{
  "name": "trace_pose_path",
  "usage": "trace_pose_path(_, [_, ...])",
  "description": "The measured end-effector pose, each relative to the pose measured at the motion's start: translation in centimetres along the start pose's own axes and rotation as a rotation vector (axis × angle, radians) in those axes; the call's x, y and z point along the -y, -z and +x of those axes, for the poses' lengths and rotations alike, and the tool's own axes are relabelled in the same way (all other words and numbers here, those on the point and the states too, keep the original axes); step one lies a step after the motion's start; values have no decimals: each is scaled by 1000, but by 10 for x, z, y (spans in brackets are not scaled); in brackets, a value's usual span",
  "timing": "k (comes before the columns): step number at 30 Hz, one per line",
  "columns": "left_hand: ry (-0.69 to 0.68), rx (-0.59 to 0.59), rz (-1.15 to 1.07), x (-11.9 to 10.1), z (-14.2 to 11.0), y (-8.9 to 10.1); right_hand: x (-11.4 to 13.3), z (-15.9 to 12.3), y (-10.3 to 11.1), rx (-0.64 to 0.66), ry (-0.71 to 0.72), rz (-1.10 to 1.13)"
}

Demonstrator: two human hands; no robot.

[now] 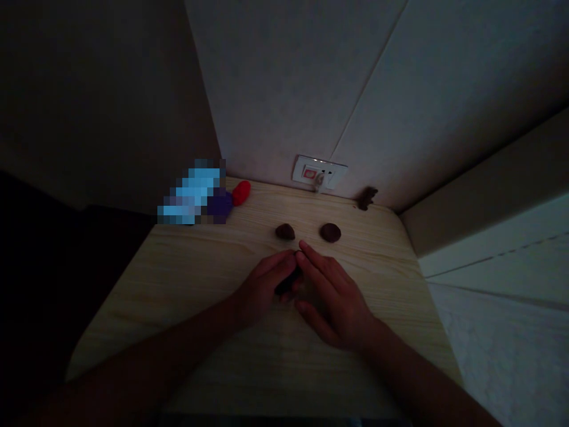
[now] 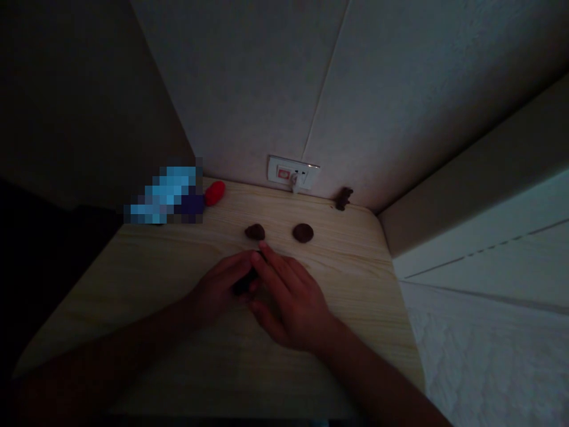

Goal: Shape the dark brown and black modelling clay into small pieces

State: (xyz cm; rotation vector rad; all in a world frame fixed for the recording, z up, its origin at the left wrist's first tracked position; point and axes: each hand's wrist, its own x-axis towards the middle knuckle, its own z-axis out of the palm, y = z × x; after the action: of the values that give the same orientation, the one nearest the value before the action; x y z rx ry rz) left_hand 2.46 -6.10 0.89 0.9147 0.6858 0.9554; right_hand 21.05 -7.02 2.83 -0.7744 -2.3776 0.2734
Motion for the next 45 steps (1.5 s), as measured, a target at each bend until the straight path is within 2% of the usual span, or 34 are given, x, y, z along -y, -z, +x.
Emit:
trace_pose_path(8, [-86,75,391,-3,-8,4,1,-2,8,-127,-115,315])
trace_pose_path(12, [-66,93,455,-4,-10,5,2,1,9,-135,-143,417])
trace_pose_path(16, [-52,66,336,-5,-9,2,2,-1,6,-99,-135,348])
trace_pose_path(25, [6,-39,13,0,-2,2,2,0,-5,74,-40,-12])
trace_pose_path(35, [90,-8,-199,0,0,-1,2,-4,-5,101,-25,60])
trace_pose_path(38, [72,5,-111,0,-2,0,2,-5,-2,50,-39,130])
trace_pose_path(42, [-5,77,156,-3,-7,2,2,-5,0,-110,-105,287])
trace_pose_path(45, [-46,120,325,-6,-11,3,2,-3,0,-166,-159,363])
